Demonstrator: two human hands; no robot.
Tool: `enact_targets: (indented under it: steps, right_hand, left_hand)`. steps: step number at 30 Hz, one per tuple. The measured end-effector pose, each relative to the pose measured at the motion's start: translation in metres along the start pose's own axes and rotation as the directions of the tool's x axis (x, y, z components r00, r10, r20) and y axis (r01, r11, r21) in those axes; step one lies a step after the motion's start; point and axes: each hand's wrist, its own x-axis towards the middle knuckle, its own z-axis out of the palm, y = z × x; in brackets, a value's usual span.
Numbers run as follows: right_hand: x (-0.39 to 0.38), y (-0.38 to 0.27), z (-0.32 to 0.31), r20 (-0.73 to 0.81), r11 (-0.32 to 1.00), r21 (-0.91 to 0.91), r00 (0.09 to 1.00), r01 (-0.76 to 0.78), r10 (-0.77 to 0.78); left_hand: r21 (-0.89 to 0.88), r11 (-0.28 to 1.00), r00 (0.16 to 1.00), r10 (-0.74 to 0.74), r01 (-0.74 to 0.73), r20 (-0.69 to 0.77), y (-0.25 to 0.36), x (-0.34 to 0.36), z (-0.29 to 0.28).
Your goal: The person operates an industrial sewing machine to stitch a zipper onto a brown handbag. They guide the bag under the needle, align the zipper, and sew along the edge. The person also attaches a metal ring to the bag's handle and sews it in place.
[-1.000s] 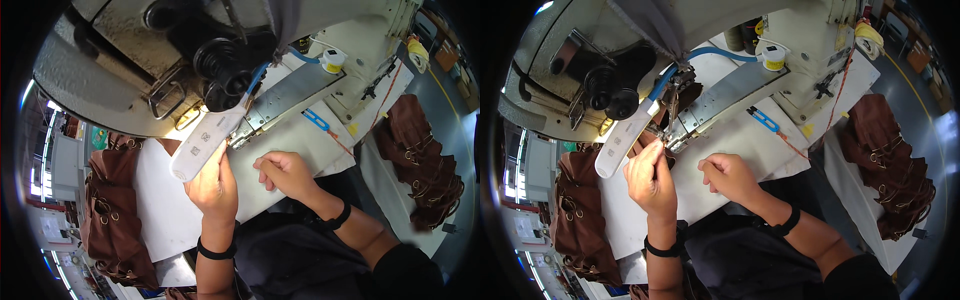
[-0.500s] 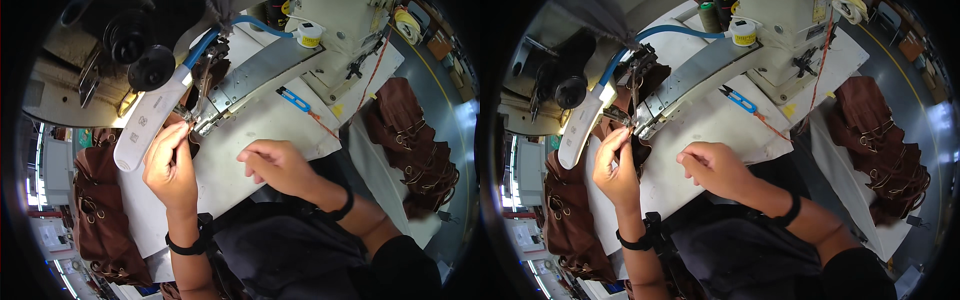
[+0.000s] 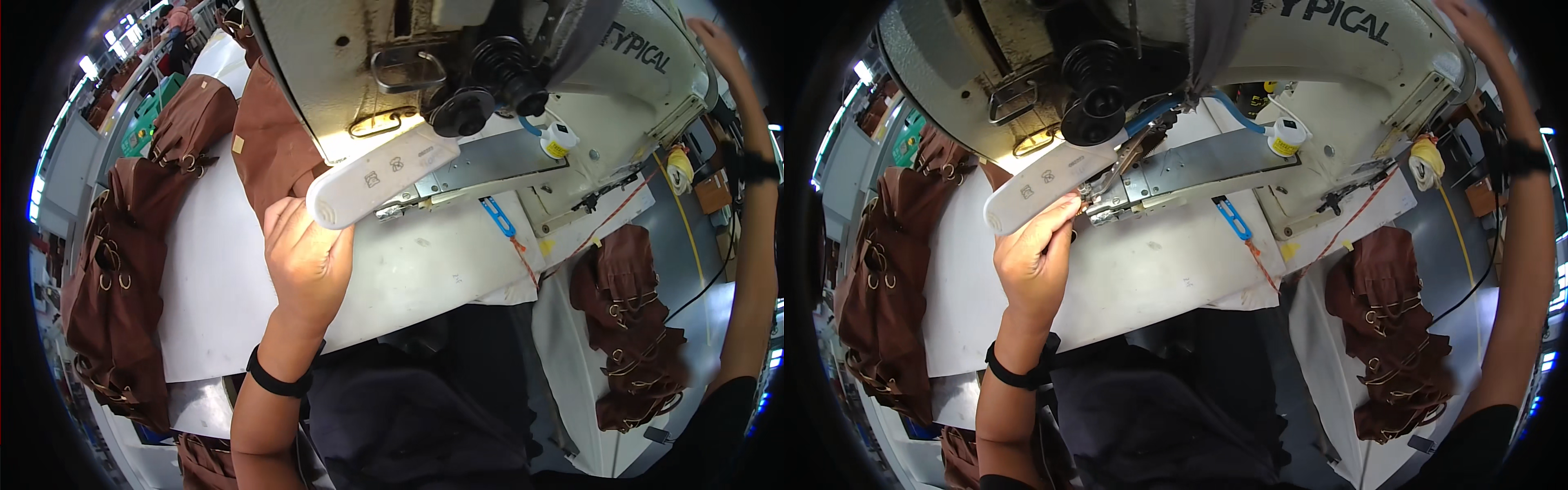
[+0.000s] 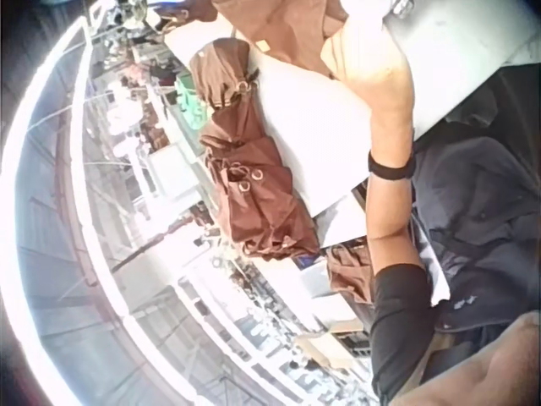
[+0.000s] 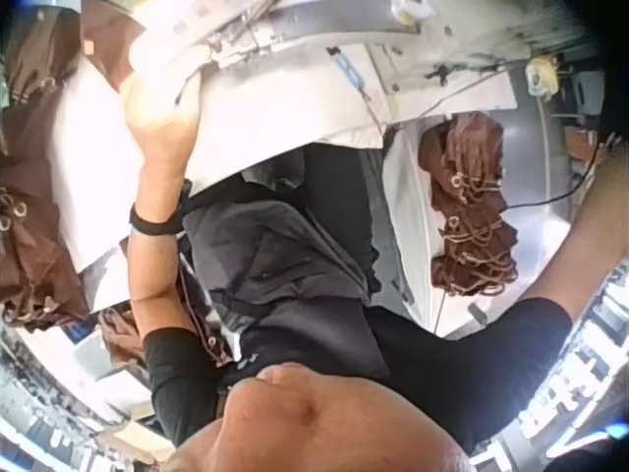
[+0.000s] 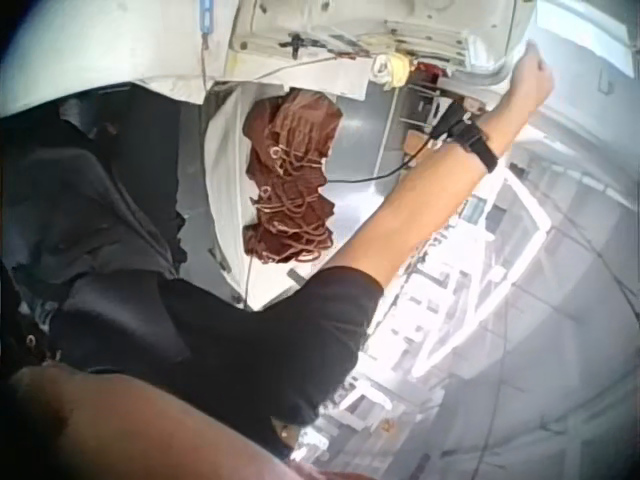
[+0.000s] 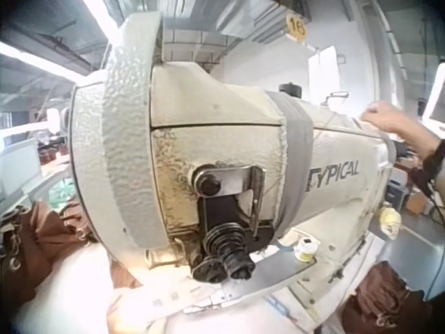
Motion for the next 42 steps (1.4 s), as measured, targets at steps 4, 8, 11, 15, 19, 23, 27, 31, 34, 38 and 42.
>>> enact_targets:
  steps: [4,8,11,15,19,23,27,31,34,38,42]
  right_hand:
    - [0.017,-0.006,0.042,0.468,0.858,0.372,0.87,-0.354,0.156]
    - [-0.091,-0.12,0.058,-0.017,0.589,0.748,0.878,-0.306,0.478]
    - [-0.186,-0.114,0.137,-0.19,0.509,0.764,0.617,-0.396,0.764]
    - [-0.197,-0.092,0.135,-0.427,0.742,0.639,0.709,-0.202,0.56]
    - [-0.11,-0.081,0.051,-0.432,0.791,0.611,0.831,-0.016,0.351]
    - [-0.075,-0.11,0.038,-0.101,0.651,0.702,0.864,-0.289,0.493]
    - [-0.118,-0.089,0.077,-0.407,0.723,0.689,0.799,-0.05,0.444]
    - [-0.142,-0.142,0.086,-0.26,0.437,0.886,0.609,-0.159,0.75]
    - [-0.153,-0.157,0.093,-0.241,0.363,0.928,0.607,-0.085,0.757]
    - [-0.155,-0.143,0.097,-0.238,0.356,0.93,0.589,-0.09,0.772]
    - [-0.157,-0.154,0.096,-0.297,0.469,0.872,0.607,-0.142,0.737]
  left_hand:
    - [0.044,0.999,1.0,-0.01,0.009,0.021,0.002,-0.003,-0.006]
    - [0.073,0.997,1.0,-0.018,0.018,0.007,0.005,-0.002,-0.009]
    - [0.044,0.999,1.0,0.011,-0.01,-0.027,0.004,0.003,-0.002]
    - [-0.008,0.995,0.994,-0.102,0.103,0.043,0.001,-0.003,-0.004]
    - [0.012,0.983,0.981,-0.183,0.182,0.06,0.008,-0.006,-0.006]
    - [0.021,0.982,0.98,-0.187,0.186,0.07,0.013,-0.003,-0.004]
    - [0.024,0.99,0.988,-0.142,0.14,0.068,0.011,0.0,-0.002]
    - [-0.023,0.986,0.982,-0.165,0.167,0.091,0.011,0.001,-0.006]
    - [-0.036,0.988,0.984,-0.149,0.153,0.094,0.01,0.0,-0.004]
    - [-0.021,0.991,0.987,-0.127,0.129,0.099,0.008,0.002,-0.004]
    - [-0.038,0.991,0.987,-0.127,0.131,0.1,0.008,0.001,-0.003]
